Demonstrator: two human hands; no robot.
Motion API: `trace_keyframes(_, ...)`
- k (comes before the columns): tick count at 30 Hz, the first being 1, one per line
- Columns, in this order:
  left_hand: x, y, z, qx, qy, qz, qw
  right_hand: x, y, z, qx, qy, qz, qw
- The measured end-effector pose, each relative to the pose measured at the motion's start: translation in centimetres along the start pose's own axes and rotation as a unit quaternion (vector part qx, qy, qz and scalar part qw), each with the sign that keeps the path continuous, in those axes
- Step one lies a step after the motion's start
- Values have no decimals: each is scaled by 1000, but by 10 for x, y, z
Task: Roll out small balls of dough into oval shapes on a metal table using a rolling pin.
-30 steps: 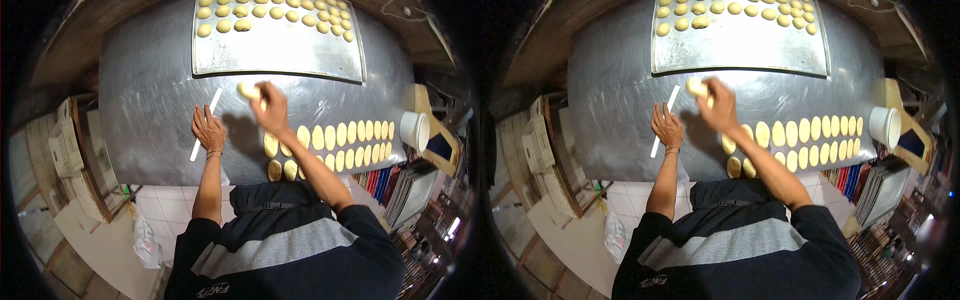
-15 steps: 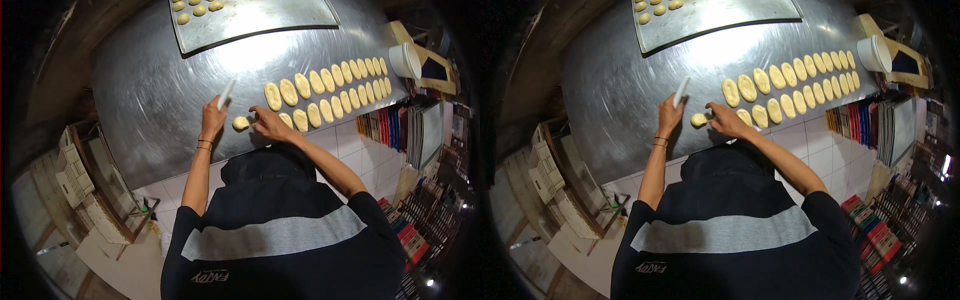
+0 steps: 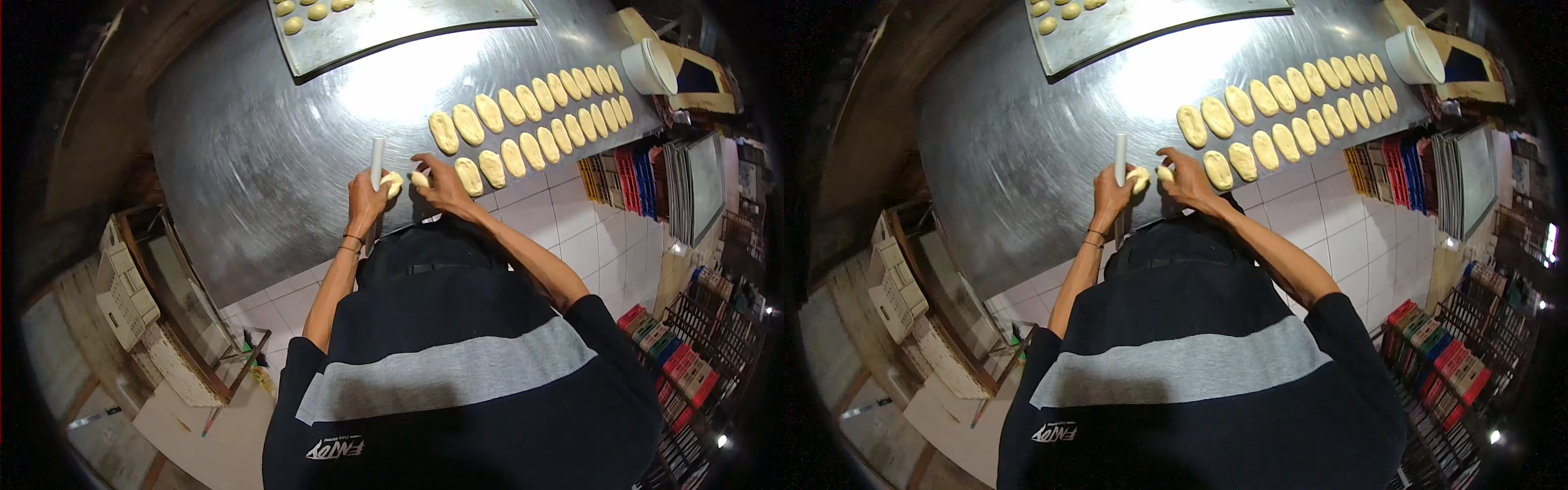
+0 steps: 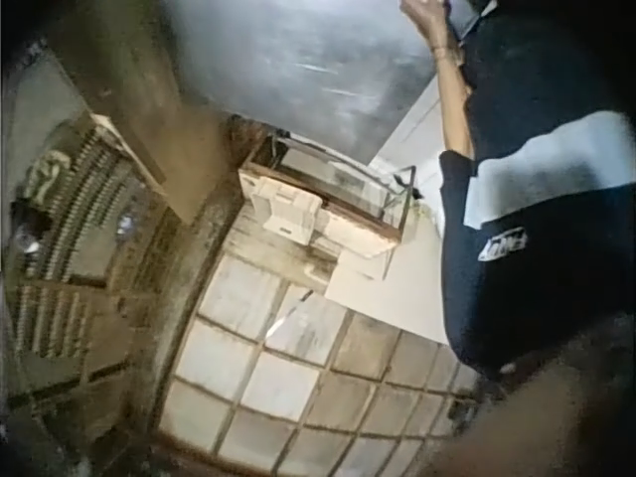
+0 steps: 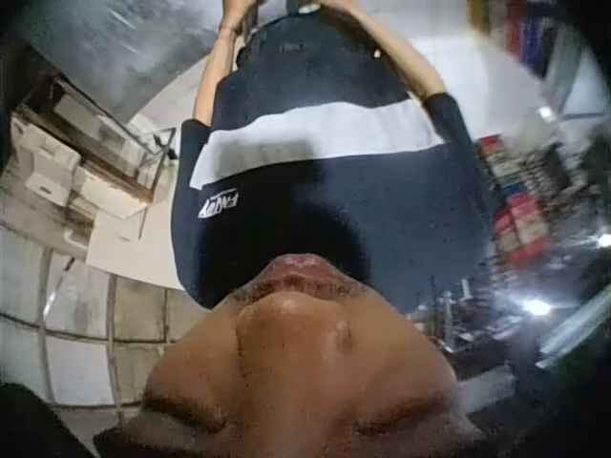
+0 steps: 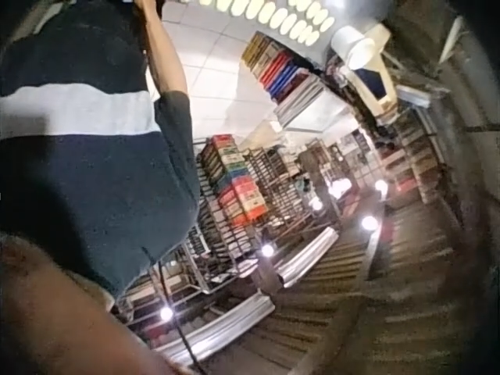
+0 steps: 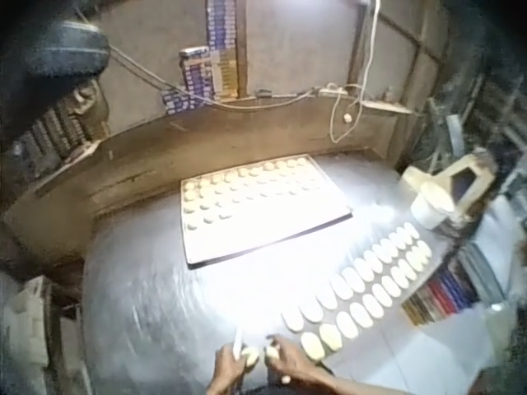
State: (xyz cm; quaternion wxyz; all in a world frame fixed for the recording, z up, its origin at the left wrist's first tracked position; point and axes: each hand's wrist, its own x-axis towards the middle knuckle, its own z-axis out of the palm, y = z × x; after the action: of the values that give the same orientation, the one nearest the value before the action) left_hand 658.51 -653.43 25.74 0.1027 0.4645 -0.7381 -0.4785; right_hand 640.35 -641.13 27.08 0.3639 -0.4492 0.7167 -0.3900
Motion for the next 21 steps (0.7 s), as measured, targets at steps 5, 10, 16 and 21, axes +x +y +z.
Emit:
trace_keyframes(5,-10,-11,-12,-20,115,30,993,1,-13,11,67,-12,28,997)
trace_keyframes(10,-18,-6,-22,168,130,60,975,-3,-34,11,-130,26,-36,991)
trace_keyframes(16,-11,25,-57,265,-93,166,945,14,-68,-2,-419,-47,-278,863)
trace_keyframes(21,4,2,-102,251,-149,146,945,-7,-34,-17,-363,-133,-59,921)
